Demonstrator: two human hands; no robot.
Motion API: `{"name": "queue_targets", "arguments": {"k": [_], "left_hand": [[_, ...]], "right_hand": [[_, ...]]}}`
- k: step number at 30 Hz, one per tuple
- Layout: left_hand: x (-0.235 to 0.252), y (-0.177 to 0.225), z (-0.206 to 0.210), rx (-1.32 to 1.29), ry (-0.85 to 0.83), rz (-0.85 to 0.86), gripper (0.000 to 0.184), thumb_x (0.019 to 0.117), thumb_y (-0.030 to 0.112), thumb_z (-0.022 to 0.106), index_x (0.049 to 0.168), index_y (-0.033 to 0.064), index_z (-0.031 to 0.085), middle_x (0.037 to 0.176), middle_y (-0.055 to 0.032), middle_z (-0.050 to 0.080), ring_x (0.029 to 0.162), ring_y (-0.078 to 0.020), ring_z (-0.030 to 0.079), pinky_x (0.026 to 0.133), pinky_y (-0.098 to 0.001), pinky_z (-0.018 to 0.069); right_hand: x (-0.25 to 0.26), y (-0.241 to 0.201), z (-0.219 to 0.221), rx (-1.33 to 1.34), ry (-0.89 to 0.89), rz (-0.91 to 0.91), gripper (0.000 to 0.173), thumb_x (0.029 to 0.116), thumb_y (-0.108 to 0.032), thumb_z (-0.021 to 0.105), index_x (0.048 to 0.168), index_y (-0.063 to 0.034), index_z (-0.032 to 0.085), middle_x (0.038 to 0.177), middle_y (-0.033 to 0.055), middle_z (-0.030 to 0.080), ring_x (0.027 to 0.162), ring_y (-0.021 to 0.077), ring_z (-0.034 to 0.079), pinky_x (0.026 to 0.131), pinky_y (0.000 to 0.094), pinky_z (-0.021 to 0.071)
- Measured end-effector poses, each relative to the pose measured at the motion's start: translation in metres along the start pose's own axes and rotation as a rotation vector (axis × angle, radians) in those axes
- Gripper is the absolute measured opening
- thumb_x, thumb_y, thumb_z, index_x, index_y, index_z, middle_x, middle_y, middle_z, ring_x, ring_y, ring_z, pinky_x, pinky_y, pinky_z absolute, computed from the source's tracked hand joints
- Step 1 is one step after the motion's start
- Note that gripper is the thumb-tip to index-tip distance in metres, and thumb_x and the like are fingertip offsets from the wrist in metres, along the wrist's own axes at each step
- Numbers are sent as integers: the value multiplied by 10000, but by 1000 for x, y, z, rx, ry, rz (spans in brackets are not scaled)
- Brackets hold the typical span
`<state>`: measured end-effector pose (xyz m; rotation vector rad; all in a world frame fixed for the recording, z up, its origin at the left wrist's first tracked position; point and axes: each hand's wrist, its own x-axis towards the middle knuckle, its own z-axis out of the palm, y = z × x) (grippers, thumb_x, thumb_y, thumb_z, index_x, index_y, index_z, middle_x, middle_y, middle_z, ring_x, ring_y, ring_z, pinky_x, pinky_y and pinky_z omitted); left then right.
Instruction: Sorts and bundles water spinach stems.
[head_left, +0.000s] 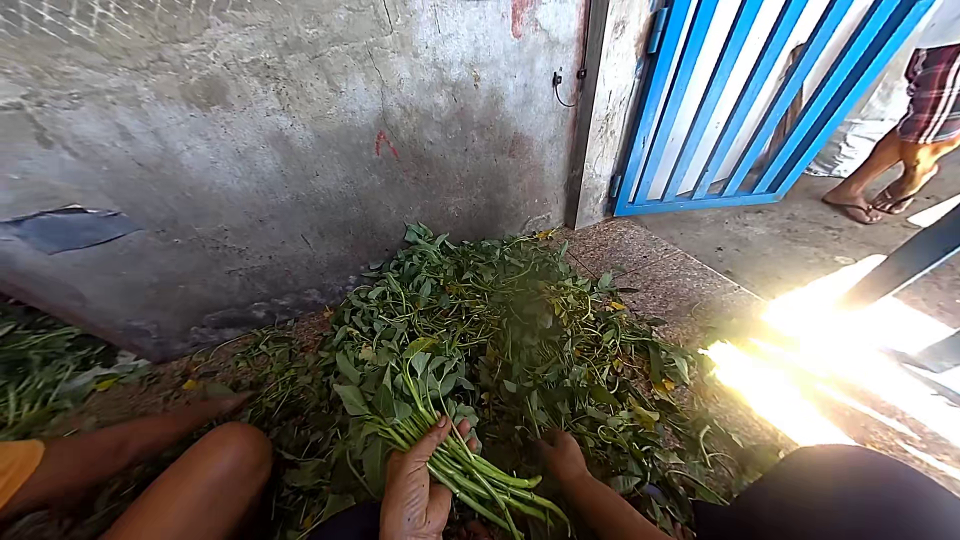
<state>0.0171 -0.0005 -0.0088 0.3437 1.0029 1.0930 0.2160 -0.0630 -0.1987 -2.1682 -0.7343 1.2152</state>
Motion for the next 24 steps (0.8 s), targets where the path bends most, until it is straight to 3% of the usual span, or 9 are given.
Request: {"name": "queue_targets", "arguments": {"k": [4, 8, 12, 17, 20, 24], "left_hand": [[4, -4, -3, 108, -22, 127, 138, 972, -81, 577, 1110, -96, 578, 903, -239, 717, 741, -352, 738, 612, -477, 638], [1, -14, 4, 171, -38, 264, 173, 904, -152, 634, 1067, -121, 586, 799, -228, 723, 647, -318, 733, 579, -426, 641], [-5, -29, 9, 199, -31, 273, 255, 835, -190, 687, 1068, -136, 598, 810, -236, 724, 660, -317, 732, 606, -415, 643], [-9, -41, 12, 251, -77, 227, 274, 790, -213, 712, 1029, -144, 597, 813, -242, 729, 674, -315, 739, 647, -412, 649], [-10, -43, 12, 291, -119, 237, 285, 758, -197, 753, 1010, -141, 632, 831, -235, 731, 719, -289, 739, 697, -394, 644], [-5, -37, 6, 260, -220, 225, 241, 818, -185, 679, 1045, -163, 602, 872, -291, 721, 755, -352, 745, 717, -448, 647]], "right_hand": [[-65, -6, -20, 208, 166, -316, 299, 1030, -234, 544, 1190, -30, 692, 966, 98, 735, 888, 210, 709, 859, 438, 572], [-83, 3, -27, 203, 259, -399, 306, 997, -252, 603, 1219, -78, 723, 910, 42, 746, 810, 160, 701, 807, 411, 574], [-105, -8, -17, 154, 461, -621, 284, 968, -227, 659, 1192, -81, 754, 992, 45, 763, 951, 183, 717, 900, 404, 580], [-119, -24, -4, -38, 653, -935, 237, 923, -203, 696, 1120, -115, 793, 900, 46, 743, 880, 232, 704, 803, 423, 586], [-123, -32, -1, -168, 714, -1061, 223, 955, -253, 668, 1124, -179, 794, 837, 25, 696, 827, 210, 672, 735, 387, 560], [-127, -37, -5, -306, 726, -1159, 229, 987, -276, 622, 1144, -203, 772, 841, 19, 681, 817, 201, 653, 722, 376, 534]]}}
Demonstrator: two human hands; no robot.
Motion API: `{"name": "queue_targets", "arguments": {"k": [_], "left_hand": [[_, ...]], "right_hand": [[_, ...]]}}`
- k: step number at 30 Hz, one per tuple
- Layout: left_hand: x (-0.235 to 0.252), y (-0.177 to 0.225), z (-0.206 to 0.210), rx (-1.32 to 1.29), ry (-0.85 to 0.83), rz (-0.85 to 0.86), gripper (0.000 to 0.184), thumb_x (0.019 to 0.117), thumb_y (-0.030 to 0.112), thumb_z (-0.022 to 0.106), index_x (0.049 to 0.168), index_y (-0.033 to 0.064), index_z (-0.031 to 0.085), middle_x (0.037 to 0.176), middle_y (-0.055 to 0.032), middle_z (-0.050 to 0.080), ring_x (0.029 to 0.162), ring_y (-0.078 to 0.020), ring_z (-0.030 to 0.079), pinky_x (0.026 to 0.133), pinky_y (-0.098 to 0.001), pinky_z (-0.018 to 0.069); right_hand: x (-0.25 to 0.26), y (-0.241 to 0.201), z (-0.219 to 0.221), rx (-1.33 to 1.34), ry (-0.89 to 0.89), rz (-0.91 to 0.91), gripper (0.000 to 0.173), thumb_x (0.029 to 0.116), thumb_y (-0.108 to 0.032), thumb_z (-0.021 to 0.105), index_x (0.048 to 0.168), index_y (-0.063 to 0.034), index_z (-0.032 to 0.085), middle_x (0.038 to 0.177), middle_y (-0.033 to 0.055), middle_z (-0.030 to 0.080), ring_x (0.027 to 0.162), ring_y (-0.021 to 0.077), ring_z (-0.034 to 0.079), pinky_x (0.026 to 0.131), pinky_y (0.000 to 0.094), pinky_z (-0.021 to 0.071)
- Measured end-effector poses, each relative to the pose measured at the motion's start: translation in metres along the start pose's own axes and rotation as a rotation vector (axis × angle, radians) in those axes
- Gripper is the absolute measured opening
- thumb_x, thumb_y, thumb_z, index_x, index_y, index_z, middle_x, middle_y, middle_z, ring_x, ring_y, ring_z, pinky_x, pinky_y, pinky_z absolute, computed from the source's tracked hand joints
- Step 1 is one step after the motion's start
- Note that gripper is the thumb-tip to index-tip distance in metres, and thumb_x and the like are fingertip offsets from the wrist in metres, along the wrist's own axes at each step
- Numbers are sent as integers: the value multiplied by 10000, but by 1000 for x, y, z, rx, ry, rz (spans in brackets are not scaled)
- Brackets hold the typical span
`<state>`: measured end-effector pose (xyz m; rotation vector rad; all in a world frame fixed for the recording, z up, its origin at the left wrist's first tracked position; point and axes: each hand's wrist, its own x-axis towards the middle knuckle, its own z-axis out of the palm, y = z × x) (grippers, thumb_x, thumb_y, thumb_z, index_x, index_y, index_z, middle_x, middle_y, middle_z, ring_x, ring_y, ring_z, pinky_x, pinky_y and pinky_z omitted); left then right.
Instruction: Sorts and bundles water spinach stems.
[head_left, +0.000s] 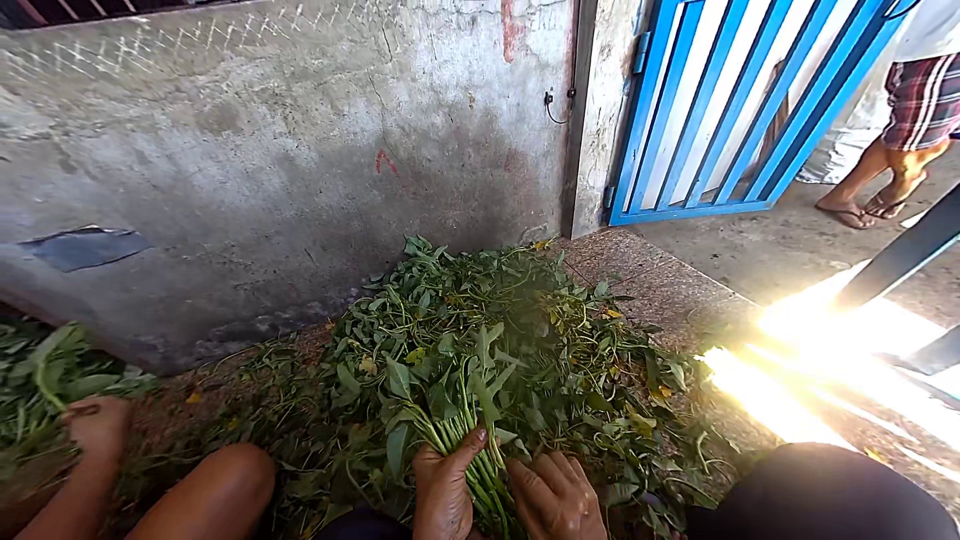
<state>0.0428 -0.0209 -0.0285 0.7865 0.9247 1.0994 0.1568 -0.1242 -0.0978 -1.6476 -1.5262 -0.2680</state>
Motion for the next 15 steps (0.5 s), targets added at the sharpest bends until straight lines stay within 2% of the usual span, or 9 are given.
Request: {"name": "queue_targets", "arguments": {"k": [3, 6, 7, 9, 11, 12, 13, 14, 15], "left_hand": [[0, 6, -4, -47, -62, 0, 226, 852, -170, 652, 1069, -155, 588, 880, -288, 722, 747, -353, 748, 715, -462, 652], [1, 7, -8, -35, -115, 42, 257, 811, -167, 691, 1049, -159, 596, 872, -292, 721, 749, -355, 748, 720, -464, 652], [1, 7, -9, -16, -130, 56, 286, 780, -178, 707, 1043, -153, 598, 873, -285, 723, 752, -348, 749, 722, -458, 652], [-1, 9, -8, 29, -137, 67, 336, 719, -200, 731, 1026, -141, 609, 867, -266, 729, 747, -328, 748, 716, -437, 650], [-3, 10, -7, 48, -124, 53, 352, 693, -206, 738, 1014, -136, 611, 860, -255, 730, 737, -319, 746, 708, -431, 650], [-3, 10, -6, 45, -117, 40, 364, 690, -209, 735, 1021, -133, 604, 861, -249, 730, 737, -315, 746, 707, -429, 650], [-3, 10, -6, 32, -114, 24, 380, 690, -211, 732, 1034, -132, 593, 862, -249, 727, 736, -314, 745, 708, -431, 650], [-3, 9, -5, 17, -111, 10, 391, 687, -212, 733, 1041, -133, 587, 858, -250, 725, 732, -314, 743, 705, -431, 650], [-3, 8, -4, 2, -111, -2, 396, 688, -213, 735, 1045, -134, 583, 854, -252, 723, 730, -314, 741, 704, -431, 649]], "right_hand": [[3, 1, -5, -16, -46, -44, 226, 993, -258, 603, 1138, -194, 763, 855, 23, 690, 830, 213, 660, 728, 393, 535], [4, 5, -7, -25, -58, -85, 221, 996, -247, 582, 1128, -193, 752, 852, 15, 679, 835, 214, 650, 728, 390, 528], [5, 5, -7, -32, -52, -94, 221, 998, -251, 574, 1119, -200, 753, 846, 8, 676, 839, 211, 645, 746, 390, 524], [6, 7, -7, -37, -45, -85, 228, 1007, -263, 537, 1081, -215, 747, 835, -10, 669, 876, 207, 632, 865, 425, 494], [8, 4, -8, 21, -98, 13, 235, 1006, -276, 495, 1036, -203, 716, 856, -23, 694, 961, 202, 662, 1028, 511, 437], [10, 2, -10, 119, -160, 103, 249, 992, -271, 498, 1053, -158, 711, 890, -5, 723, 990, 211, 688, 1070, 564, 413], [12, 0, -11, 254, -226, 202, 295, 975, -280, 507, 1105, -93, 695, 911, 27, 728, 983, 226, 698, 1065, 596, 414], [15, -2, -12, 413, -293, 307, 369, 962, -317, 540, 1178, -42, 655, 921, 45, 716, 958, 218, 693, 1022, 572, 451], [20, -3, -11, 580, -348, 410, 456, 937, -355, 616, 1245, -19, 601, 924, 46, 704, 911, 186, 688, 937, 495, 513]]}}
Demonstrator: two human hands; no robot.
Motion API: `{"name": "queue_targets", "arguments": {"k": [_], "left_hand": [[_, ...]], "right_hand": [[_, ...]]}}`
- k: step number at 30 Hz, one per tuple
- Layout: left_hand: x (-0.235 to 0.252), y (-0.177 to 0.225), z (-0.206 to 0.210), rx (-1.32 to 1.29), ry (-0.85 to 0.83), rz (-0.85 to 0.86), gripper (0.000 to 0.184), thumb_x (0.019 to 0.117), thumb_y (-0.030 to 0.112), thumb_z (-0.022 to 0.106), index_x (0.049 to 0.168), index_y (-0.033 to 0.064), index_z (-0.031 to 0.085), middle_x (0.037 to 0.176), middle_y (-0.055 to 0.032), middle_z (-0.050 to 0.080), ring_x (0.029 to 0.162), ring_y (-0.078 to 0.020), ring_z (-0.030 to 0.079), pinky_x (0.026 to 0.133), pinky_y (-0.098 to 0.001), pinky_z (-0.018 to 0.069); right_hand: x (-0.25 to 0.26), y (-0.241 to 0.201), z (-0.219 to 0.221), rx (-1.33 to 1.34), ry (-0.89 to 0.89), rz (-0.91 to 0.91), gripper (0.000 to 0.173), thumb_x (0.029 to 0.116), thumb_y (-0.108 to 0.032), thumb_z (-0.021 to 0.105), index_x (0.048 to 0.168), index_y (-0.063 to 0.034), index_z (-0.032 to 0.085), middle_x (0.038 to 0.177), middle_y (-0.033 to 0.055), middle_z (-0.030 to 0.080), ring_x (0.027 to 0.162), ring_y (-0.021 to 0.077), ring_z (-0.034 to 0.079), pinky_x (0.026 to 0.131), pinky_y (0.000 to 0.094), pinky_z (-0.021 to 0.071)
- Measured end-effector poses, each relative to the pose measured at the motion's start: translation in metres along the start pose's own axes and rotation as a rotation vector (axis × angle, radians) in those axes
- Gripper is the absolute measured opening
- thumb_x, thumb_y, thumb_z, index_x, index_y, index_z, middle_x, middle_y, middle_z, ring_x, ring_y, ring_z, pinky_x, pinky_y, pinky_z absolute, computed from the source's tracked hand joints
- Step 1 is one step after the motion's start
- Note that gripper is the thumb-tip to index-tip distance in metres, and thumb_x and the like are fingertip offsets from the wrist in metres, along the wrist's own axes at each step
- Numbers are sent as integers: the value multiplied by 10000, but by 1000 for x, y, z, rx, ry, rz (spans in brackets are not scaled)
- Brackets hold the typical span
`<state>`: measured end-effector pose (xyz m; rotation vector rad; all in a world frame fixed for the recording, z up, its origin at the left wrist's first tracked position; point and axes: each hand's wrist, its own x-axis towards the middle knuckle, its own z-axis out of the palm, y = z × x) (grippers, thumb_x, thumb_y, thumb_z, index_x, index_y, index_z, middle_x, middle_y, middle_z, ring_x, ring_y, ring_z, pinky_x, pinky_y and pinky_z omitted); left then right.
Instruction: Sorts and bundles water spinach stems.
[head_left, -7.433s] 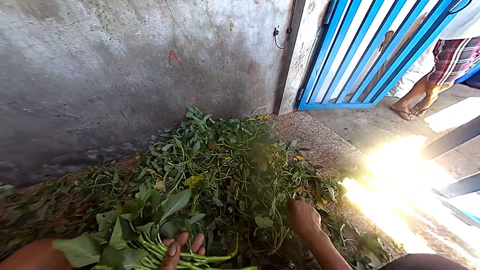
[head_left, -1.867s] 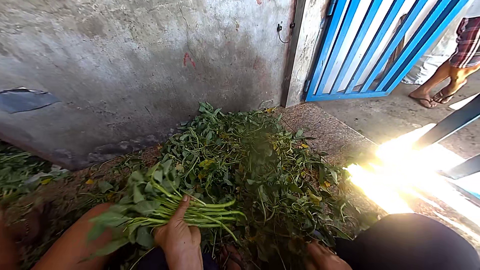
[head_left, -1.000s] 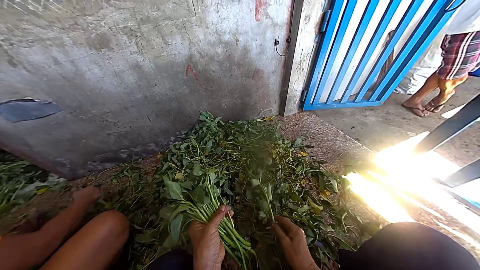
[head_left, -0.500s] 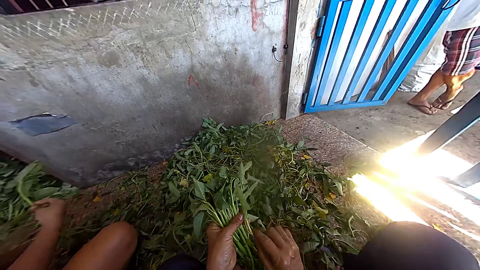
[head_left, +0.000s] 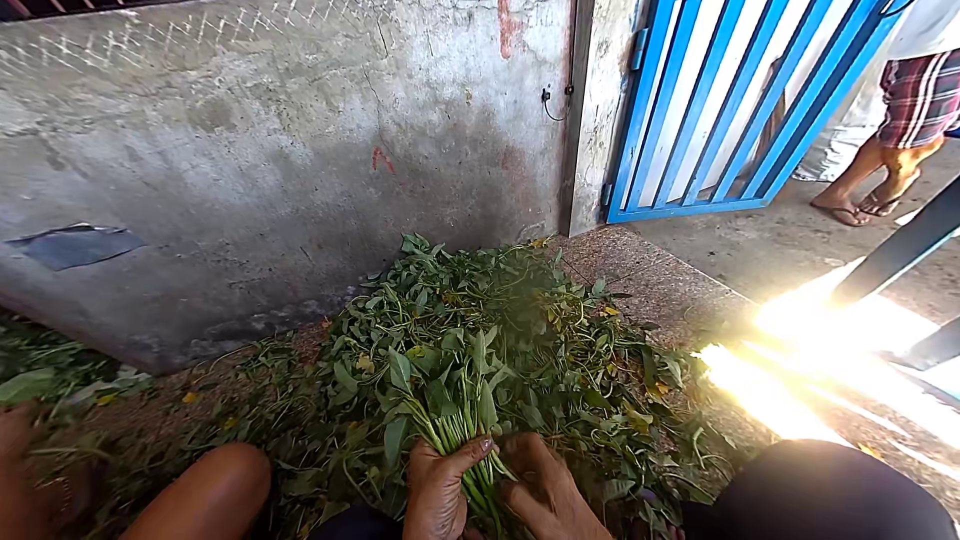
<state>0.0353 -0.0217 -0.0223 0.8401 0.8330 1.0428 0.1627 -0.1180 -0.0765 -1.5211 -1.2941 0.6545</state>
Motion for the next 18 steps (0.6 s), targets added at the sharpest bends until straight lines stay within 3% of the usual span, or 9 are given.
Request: {"name": "queue_targets", "arguments": {"k": [1, 2, 4, 9, 13, 16, 18], "left_hand": [[-1, -1, 1, -12, 4, -12, 394, 684, -216, 737, 1041, -137, 588, 849, -256, 722, 726, -313, 740, 700, -428, 647], [-1, -2, 3, -16, 9, -26, 401, 680, -217, 738, 1044, -138, 589, 851, -257, 721, 728, -308, 739, 702, -423, 646], [-2, -3, 5, -10, 27, -49, 400, 679, -223, 736, 1042, -137, 593, 850, -253, 720, 726, -288, 735, 700, -403, 640], [0, -4, 8, -131, 127, -150, 359, 749, -212, 716, 1075, -117, 599, 897, -232, 720, 774, -267, 732, 721, -407, 639], [6, -6, 6, -170, 213, -131, 284, 814, -194, 674, 1077, -130, 587, 850, -246, 712, 694, -292, 722, 658, -418, 637], [11, 1, 1, -134, 292, 7, 264, 819, -204, 668, 1063, -138, 590, 813, -239, 715, 660, -296, 722, 635, -415, 640], [13, 8, -3, -103, 331, 104, 284, 805, -222, 666, 1061, -137, 578, 791, -231, 716, 642, -296, 724, 620, -406, 641]], "right_hand": [[4, -3, 1, 156, -37, 63, 535, 912, -368, 706, 1284, -15, 554, 913, 39, 694, 848, 151, 689, 824, 399, 580], [8, -6, 4, 275, -36, 95, 586, 892, -354, 769, 1304, -10, 531, 898, 42, 684, 803, 139, 681, 756, 355, 594], [11, -9, 13, 349, 66, 73, 527, 903, -310, 781, 1285, -6, 582, 862, 33, 674, 743, 118, 651, 692, 304, 573], [10, -22, 31, 390, 376, -44, 203, 1005, -138, 624, 1129, -4, 713, 994, 69, 706, 910, 130, 680, 834, 285, 587], [13, -17, 33, 346, 479, -86, 147, 1010, -92, 569, 1045, -13, 687, 955, 58, 682, 850, 113, 674, 757, 253, 591], [7, 3, 13, -32, 306, -215, 165, 1002, -147, 582, 1003, -58, 721, 932, 46, 680, 900, 138, 671, 810, 289, 586], [-8, 5, -11, -308, -31, -76, 217, 1004, -186, 571, 990, -46, 735, 936, 128, 697, 943, 269, 695, 858, 419, 585]]}}
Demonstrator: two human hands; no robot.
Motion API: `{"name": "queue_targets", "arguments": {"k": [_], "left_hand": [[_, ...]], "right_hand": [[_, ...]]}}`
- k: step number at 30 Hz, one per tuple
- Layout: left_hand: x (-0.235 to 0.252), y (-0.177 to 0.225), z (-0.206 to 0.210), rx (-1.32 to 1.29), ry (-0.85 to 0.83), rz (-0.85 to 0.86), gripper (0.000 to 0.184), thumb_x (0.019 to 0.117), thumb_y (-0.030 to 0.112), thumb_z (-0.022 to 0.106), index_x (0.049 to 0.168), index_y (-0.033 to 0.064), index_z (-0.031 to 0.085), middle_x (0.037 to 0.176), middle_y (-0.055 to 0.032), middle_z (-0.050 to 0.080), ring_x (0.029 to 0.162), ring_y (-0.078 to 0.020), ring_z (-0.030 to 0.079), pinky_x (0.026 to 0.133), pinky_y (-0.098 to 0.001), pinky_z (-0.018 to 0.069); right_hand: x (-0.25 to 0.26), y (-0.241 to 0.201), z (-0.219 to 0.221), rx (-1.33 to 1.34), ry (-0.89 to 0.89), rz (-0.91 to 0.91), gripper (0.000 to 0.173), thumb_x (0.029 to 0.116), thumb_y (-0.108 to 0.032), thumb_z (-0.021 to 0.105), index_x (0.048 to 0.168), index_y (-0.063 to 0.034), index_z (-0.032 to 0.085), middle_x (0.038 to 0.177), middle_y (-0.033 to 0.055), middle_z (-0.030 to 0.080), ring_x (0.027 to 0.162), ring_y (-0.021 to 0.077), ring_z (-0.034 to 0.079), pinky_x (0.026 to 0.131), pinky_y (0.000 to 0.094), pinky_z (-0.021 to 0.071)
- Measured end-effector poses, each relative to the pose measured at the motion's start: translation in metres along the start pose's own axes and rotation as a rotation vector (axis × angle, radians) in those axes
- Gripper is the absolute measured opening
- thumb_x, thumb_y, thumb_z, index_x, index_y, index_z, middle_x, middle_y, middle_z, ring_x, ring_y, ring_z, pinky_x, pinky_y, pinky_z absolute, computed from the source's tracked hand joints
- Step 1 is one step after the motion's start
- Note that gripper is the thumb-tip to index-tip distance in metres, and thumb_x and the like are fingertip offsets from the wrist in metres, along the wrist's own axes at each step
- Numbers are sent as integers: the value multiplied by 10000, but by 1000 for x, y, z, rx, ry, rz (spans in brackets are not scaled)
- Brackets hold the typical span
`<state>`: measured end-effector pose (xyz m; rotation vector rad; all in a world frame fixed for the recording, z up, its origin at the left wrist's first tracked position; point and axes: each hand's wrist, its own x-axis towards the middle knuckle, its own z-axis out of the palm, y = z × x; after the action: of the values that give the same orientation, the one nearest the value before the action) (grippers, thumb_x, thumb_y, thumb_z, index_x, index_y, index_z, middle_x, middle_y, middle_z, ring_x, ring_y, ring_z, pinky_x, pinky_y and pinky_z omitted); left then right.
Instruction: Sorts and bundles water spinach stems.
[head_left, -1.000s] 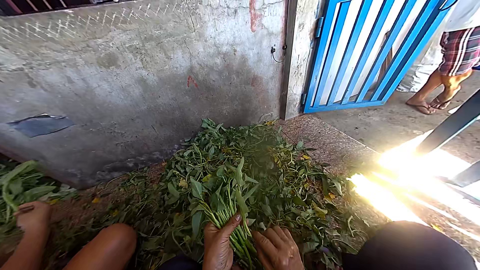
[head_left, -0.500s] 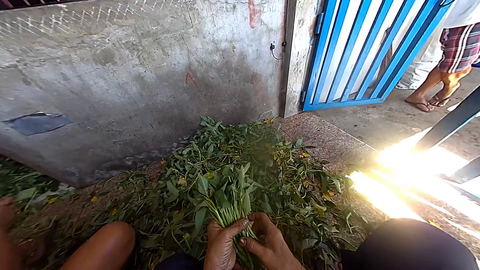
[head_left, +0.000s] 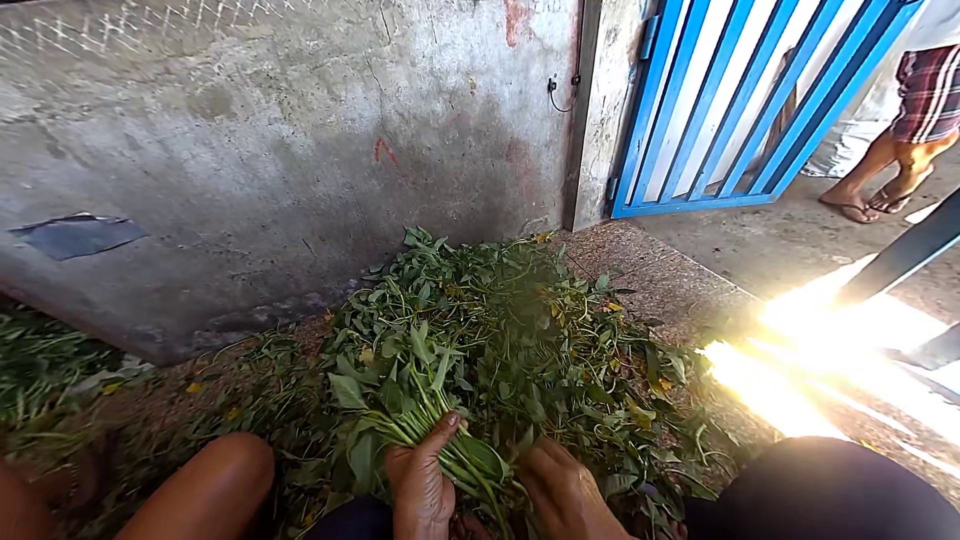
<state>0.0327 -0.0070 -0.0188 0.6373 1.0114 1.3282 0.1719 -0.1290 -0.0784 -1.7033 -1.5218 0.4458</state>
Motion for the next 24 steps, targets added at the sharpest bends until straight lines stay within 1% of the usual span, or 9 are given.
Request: {"name": "queue_targets", "arguments": {"k": [2, 4, 8, 10, 13, 16, 19, 21, 24], "left_hand": [[2, 6, -3, 16, 16, 51, 321, 803, -232, 667, 1087, -131, 556, 791, -224, 718, 639, -294, 729, 607, -397, 645], [3, 8, -4, 23, 10, 61, 335, 789, -238, 671, 1086, -132, 558, 799, -227, 719, 644, -294, 730, 610, -397, 645], [-3, -2, -1, 42, -67, -11, 316, 783, -231, 686, 1065, -140, 575, 809, -240, 719, 665, -310, 732, 635, -412, 647], [-6, -7, 2, 40, -99, -47, 296, 794, -220, 681, 1063, -148, 580, 808, -250, 715, 671, -311, 730, 641, -412, 644], [-7, -5, 3, 37, -137, -70, 250, 836, -186, 662, 1070, -147, 583, 818, -256, 714, 675, -302, 729, 647, -405, 641], [-7, 3, -4, 72, -220, -93, 270, 858, -155, 669, 1115, -152, 587, 927, -280, 725, 723, -321, 739, 667, -418, 646], [-7, 10, -10, 105, -242, -88, 276, 826, -171, 671, 1084, -139, 580, 879, -268, 724, 691, -323, 739, 648, -430, 652], [-4, 15, -13, 100, -156, 4, 268, 825, -175, 668, 1073, -129, 577, 812, -247, 715, 642, -313, 724, 600, -429, 643], [5, 29, -20, 90, 25, 254, 254, 845, -181, 645, 1068, -92, 563, 767, -173, 725, 620, -266, 728, 572, -389, 643]], "right_hand": [[-3, 0, -27, -232, -571, 274, 293, 1023, -239, 575, 1164, -24, 716, 1194, 274, 668, 1183, 449, 624, 978, 596, 514], [0, -3, -35, -378, -778, 464, 402, 972, -266, 668, 1316, -57, 662, 1417, 344, 503, 1338, 553, 455, 985, 702, 459], [1, -16, -29, -198, -185, 115, 327, 962, -331, 634, 1203, -126, 717, 1188, 181, 648, 1116, 372, 641, 852, 500, 583], [12, -16, -13, -110, -29, -65, 345, 1003, -386, 598, 1225, -150, 717, 1166, 126, 674, 1112, 329, 638, 878, 502, 562], [24, -13, 5, -66, 19, -151, 285, 1050, -300, 502, 1080, -109, 712, 1028, 93, 705, 1037, 292, 676, 868, 512, 546], [24, -19, 10, 41, 1, -172, 339, 1088, -290, 427, 1068, -76, 689, 960, 96, 720, 954, 256, 708, 840, 503, 550], [17, -26, 18, 122, 1, -189, 345, 1097, -282, 434, 1059, -43, 680, 910, 116, 705, 861, 242, 715, 769, 440, 593], [8, -23, 27, 146, 7, -186, 331, 1099, -266, 447, 1047, -23, 665, 870, 132, 688, 799, 246, 707, 717, 411, 598], [-5, 5, 38, 45, -46, -117, 324, 1093, -252, 444, 1081, -24, 674, 943, 152, 711, 887, 280, 725, 798, 433, 604]]}}
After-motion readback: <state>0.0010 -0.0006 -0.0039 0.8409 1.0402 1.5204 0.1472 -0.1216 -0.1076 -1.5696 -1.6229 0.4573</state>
